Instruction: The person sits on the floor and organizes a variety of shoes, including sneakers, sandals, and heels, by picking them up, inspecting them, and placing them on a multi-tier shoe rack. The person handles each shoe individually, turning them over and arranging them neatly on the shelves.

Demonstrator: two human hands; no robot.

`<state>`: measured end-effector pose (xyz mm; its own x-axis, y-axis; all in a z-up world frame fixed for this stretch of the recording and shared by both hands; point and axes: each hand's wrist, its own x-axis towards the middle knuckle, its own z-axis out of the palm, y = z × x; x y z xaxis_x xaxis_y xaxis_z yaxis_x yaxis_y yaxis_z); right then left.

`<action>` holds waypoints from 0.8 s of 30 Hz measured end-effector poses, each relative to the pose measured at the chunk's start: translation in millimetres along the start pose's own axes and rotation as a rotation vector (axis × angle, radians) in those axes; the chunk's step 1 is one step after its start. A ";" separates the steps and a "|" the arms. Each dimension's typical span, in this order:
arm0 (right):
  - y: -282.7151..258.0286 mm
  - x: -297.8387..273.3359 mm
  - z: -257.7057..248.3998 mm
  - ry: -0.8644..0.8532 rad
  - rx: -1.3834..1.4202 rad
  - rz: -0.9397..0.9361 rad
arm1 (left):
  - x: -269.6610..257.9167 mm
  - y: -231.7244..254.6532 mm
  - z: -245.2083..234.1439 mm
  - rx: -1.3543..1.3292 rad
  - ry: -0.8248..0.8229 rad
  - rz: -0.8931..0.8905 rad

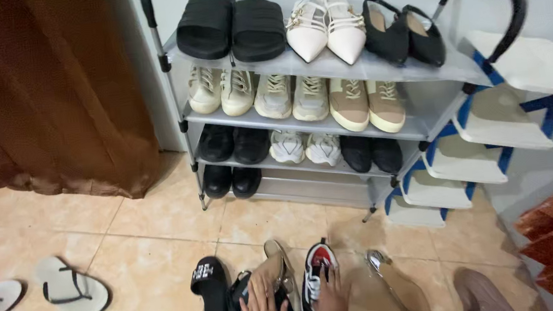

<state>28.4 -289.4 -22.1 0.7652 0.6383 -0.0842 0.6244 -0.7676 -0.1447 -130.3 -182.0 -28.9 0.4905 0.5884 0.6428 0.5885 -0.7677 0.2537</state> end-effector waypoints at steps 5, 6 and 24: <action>9.3 41.4 9.8 -0.242 0.041 0.025 | -27.3 -34.9 46.3 0.007 0.229 0.185; 9.7 46.5 9.5 -0.332 0.054 0.054 | -33.0 -43.1 57.0 0.051 0.282 0.246; 26.0 1.4 -49.3 -0.272 0.144 0.084 | -18.4 11.6 -37.4 0.049 -0.059 0.016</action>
<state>53.5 -311.3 22.7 0.7314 0.5797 -0.3592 0.5172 -0.8148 -0.2620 -156.5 -211.2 -10.7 0.5362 0.5910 0.6027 0.6103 -0.7647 0.2069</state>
